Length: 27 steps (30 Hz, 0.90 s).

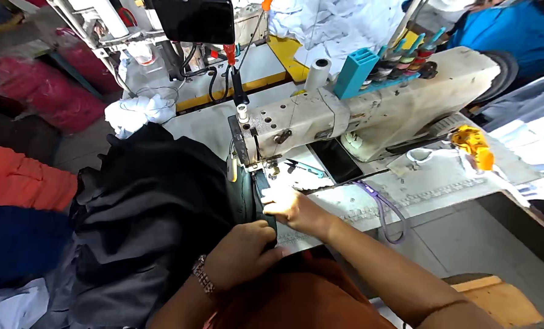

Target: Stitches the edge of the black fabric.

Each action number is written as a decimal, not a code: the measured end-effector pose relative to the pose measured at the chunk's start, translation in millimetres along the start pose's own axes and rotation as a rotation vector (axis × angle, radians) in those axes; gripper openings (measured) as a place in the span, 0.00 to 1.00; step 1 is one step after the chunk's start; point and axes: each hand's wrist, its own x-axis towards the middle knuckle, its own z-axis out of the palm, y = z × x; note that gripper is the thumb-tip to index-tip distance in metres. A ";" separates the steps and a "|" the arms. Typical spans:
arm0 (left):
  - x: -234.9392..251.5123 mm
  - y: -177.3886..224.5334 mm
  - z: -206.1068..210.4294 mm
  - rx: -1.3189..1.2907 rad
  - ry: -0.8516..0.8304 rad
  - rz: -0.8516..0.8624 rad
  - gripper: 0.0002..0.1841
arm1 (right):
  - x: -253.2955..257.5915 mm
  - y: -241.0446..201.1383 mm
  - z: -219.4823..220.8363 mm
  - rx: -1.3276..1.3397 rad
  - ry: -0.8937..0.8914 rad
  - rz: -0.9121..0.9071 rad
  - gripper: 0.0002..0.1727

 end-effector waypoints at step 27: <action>17.2 -97.2 29.5 0.505 0.497 -0.179 0.27 | -7.5 -14.4 -8.0 -0.114 -0.034 0.046 0.14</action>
